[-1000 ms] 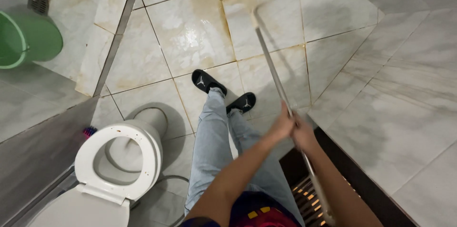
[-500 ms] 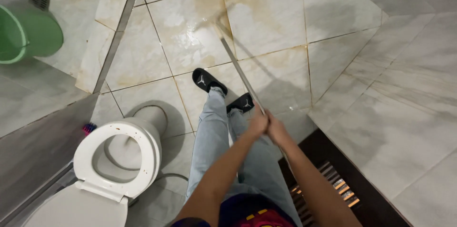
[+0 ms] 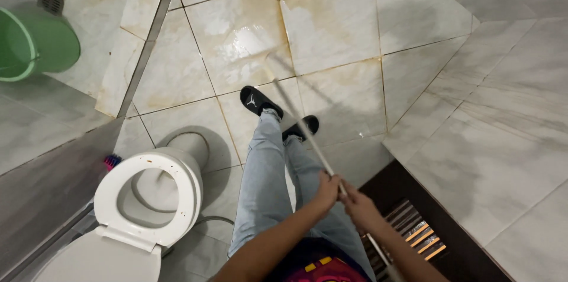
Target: The person uses a squeegee to push water across the tiled bathroom floor toward the drain. They then use a green scoop to collect water from a bucket and pour it onto the floor to continue cleaning.
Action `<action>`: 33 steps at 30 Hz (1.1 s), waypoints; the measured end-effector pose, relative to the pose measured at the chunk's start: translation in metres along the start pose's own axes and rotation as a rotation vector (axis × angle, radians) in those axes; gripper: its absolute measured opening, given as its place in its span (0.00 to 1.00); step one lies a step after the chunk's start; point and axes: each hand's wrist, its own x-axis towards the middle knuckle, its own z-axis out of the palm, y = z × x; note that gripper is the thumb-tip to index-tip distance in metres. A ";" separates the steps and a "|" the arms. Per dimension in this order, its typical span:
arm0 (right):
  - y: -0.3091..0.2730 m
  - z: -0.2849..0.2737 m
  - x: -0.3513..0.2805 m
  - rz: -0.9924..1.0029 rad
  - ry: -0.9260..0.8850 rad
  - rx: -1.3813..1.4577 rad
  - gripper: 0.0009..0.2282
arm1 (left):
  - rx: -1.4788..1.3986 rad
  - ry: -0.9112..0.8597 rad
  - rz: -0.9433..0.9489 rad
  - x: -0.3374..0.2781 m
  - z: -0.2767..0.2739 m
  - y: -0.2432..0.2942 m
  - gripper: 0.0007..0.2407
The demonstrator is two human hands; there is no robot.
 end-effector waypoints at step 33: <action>-0.022 0.033 -0.029 0.152 -0.231 0.727 0.30 | 0.455 0.369 0.155 0.053 -0.044 -0.017 0.14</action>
